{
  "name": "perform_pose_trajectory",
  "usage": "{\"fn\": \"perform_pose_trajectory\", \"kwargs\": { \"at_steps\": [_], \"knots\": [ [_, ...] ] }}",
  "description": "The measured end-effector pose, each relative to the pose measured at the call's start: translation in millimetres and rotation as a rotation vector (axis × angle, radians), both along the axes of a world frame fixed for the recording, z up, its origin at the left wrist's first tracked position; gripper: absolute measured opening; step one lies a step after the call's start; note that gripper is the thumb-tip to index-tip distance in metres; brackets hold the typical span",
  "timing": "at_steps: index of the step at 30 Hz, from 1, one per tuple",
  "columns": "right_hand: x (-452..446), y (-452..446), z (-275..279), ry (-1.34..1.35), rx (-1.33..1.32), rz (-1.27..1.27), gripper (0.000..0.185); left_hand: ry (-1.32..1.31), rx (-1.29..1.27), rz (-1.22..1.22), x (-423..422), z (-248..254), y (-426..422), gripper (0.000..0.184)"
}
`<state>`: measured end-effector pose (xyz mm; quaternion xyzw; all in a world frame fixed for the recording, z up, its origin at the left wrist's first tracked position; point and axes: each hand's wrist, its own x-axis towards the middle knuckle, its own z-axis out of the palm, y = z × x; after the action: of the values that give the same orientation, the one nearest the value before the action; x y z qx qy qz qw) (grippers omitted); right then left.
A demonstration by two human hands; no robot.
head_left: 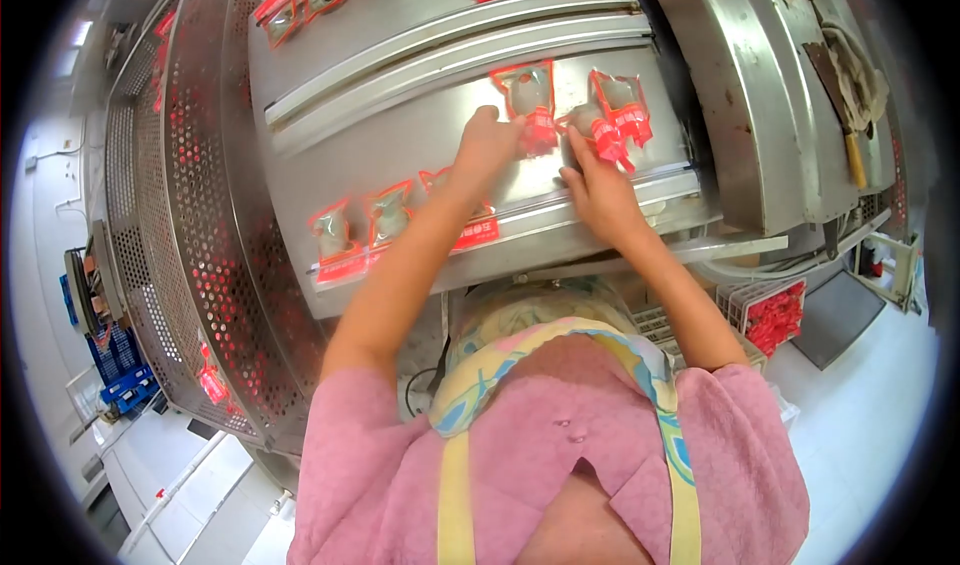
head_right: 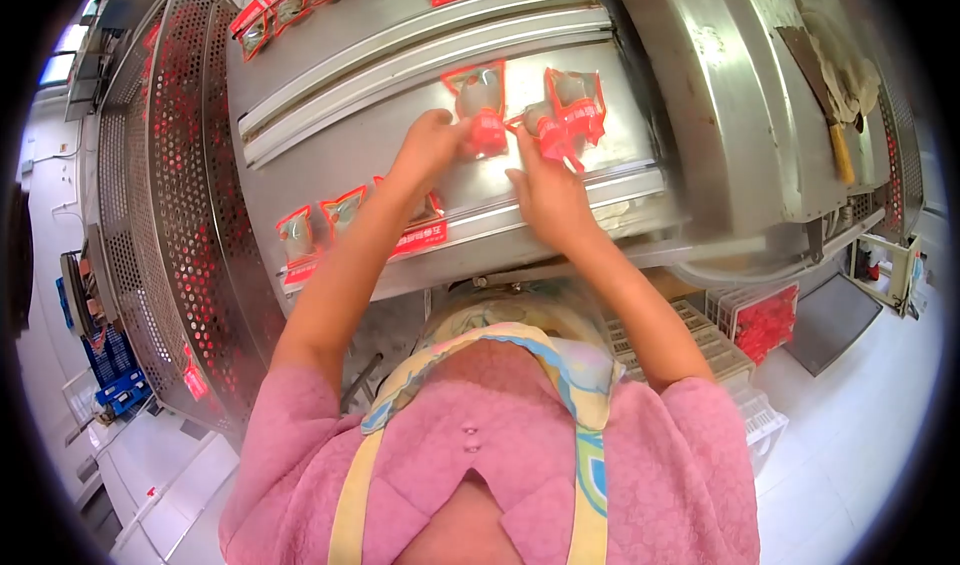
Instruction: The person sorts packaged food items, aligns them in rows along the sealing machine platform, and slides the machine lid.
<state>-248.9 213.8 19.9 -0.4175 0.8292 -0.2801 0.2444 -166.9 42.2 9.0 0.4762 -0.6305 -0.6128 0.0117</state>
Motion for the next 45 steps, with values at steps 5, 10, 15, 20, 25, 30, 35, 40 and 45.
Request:
{"fn": "perform_pose_trajectory", "kwargs": {
  "at_steps": [5,10,15,20,25,30,35,40,45],
  "knots": [
    [-29.3,-4.6,-7.5,-0.118,-0.117,-0.059,0.042,-0.046,0.167,-0.052,-11.7,-13.0,-4.9,0.031],
    [-36.5,-15.9,-13.5,-0.344,-0.240,-0.163,0.046,-0.033,0.456,-0.073,6.6,3.4,-7.2,0.018],
    [-44.0,-17.9,-13.1,-0.660,0.194,-0.117,0.042,0.068,0.782,0.018,30.0,-0.3,2.5,0.011],
    [-38.8,-17.3,-7.7,-0.807,0.097,-0.086,0.033,0.048,0.593,-0.094,32.8,5.4,20.3,0.022],
    [-36.4,-11.7,-11.9,-0.779,0.032,-0.051,0.019,0.089,0.366,-0.217,38.5,7.4,28.6,0.023],
    [-35.3,-3.3,1.4,-0.783,0.011,0.023,0.015,0.155,0.586,-0.198,49.8,19.9,30.9,0.025],
    [-26.3,-1.6,14.1,-0.804,-0.015,-0.019,0.016,0.295,0.350,-0.131,55.4,32.8,46.5,0.033],
    [-26.4,-3.3,22.4,-0.849,0.081,0.093,0.022,0.356,0.409,-0.083,62.6,43.7,47.0,0.037],
    [-12.7,-0.8,30.1,-0.855,-0.039,0.136,0.022,0.322,0.425,-0.108,73.1,36.0,52.5,0.032]
  ]
}}
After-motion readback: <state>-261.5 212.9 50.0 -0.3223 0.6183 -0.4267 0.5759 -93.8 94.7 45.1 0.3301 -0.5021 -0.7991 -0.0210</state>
